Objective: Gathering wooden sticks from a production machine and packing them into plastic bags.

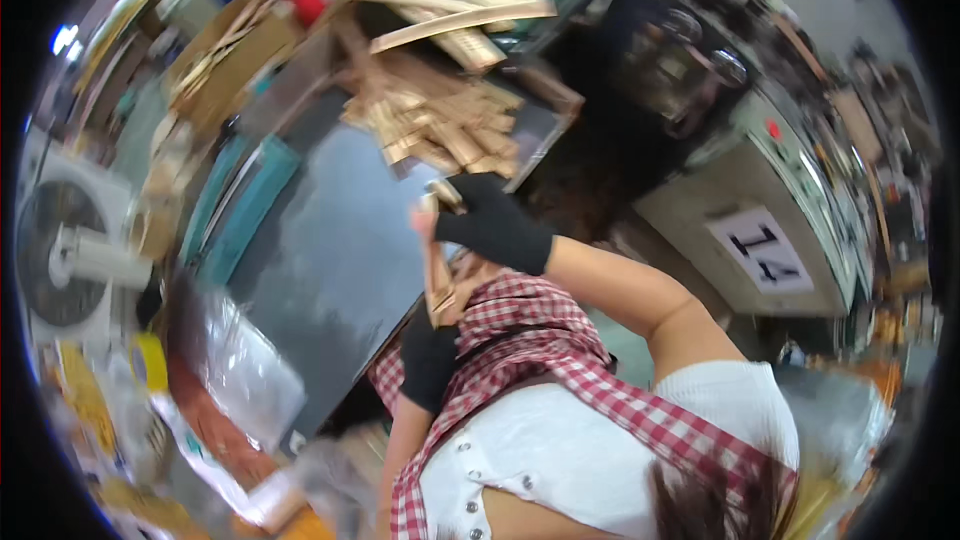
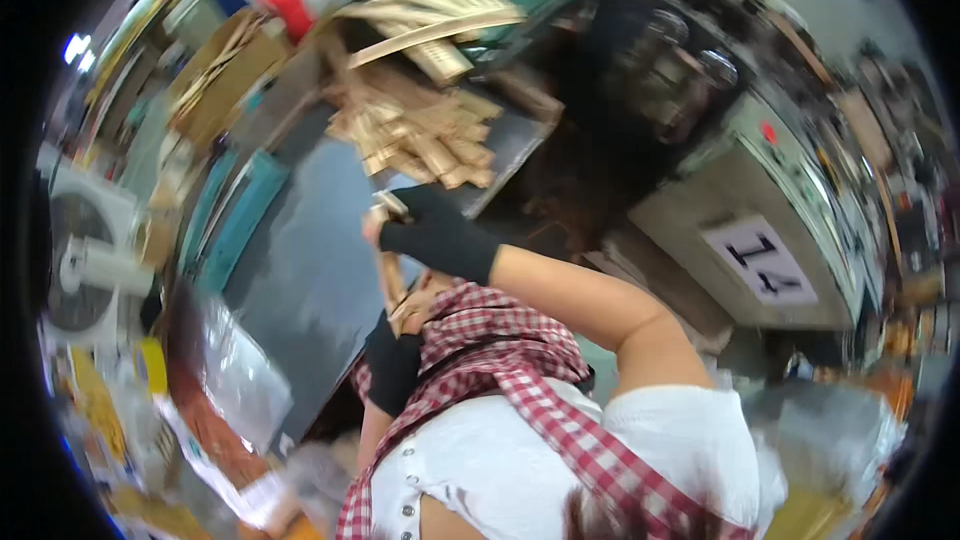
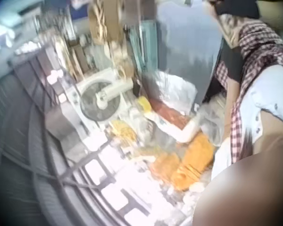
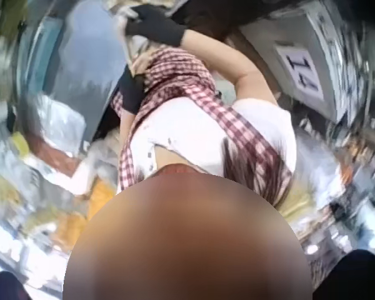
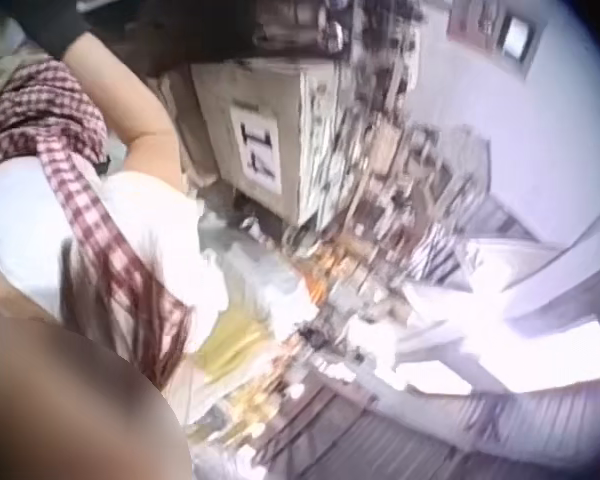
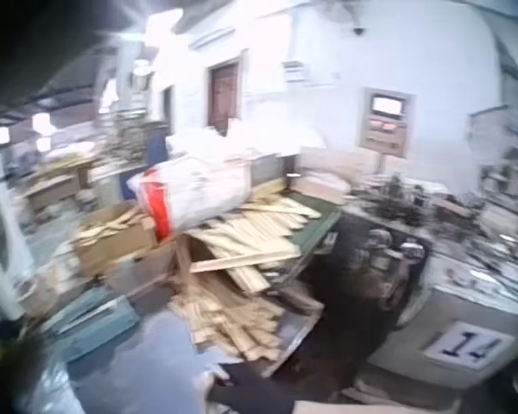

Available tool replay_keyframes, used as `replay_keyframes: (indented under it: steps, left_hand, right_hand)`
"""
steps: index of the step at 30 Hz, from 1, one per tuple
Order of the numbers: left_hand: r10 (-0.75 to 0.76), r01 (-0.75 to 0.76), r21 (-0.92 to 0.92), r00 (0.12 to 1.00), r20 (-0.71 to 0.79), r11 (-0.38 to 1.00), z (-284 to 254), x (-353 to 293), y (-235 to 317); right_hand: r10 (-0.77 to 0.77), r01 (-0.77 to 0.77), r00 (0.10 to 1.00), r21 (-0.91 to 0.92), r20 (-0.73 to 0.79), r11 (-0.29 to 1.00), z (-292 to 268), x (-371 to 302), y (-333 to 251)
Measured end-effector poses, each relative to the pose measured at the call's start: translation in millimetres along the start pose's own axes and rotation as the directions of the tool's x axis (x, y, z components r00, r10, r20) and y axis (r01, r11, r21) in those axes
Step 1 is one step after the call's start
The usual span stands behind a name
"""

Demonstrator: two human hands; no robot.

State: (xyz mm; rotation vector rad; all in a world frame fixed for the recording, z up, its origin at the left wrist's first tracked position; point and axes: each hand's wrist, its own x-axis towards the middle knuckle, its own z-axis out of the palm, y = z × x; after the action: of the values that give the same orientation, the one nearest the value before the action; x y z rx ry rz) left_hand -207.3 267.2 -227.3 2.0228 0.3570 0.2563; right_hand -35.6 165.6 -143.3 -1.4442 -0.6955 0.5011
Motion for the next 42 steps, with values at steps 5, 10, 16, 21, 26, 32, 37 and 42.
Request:
replay_keyframes:
  steps: [5,10,16,21,26,32,37,42]
  left_hand:
    - [-0.072,0.064,0.072,0.991,0.116,0.995,-1,-1,23]
    - [-0.229,0.221,-0.3,0.973,0.007,0.928,-1,-7,-2]
    - [-0.109,0.122,-0.219,0.992,0.069,0.968,-2,12,-28]
    - [-0.079,0.088,-0.136,0.994,0.069,0.987,1,13,-7]
    - [-0.282,0.308,-0.124,0.941,0.188,0.943,-10,15,-4]
    - [-0.273,0.321,-0.239,0.938,0.215,0.916,6,18,0]
    - [-0.294,0.35,-0.36,0.934,0.202,0.865,2,28,32]
    - [-0.276,0.534,-0.685,0.845,0.459,0.496,20,48,39]
  right_hand:
    - [-0.042,0.06,0.896,0.028,-0.442,0.998,-70,-17,-28]
    - [-0.849,-0.447,0.527,-0.864,-0.046,-0.23,-289,-108,-106]
    - [-0.407,-0.674,0.733,-0.506,-0.545,-0.539,-472,-239,-68]
    - [-0.419,-0.648,0.76,-0.538,-0.496,-0.539,-482,-226,-80]
    - [-0.841,-0.942,0.335,-0.151,-0.425,-0.299,-543,-271,-154]
    - [-0.167,-0.922,0.089,-0.018,-0.982,-0.387,-575,-370,-100]
    - [-0.912,-0.974,-0.18,-0.059,-0.368,0.216,-496,-284,-73]
    - [0.018,-0.069,0.914,-0.112,-0.404,0.991,-294,-110,-11]
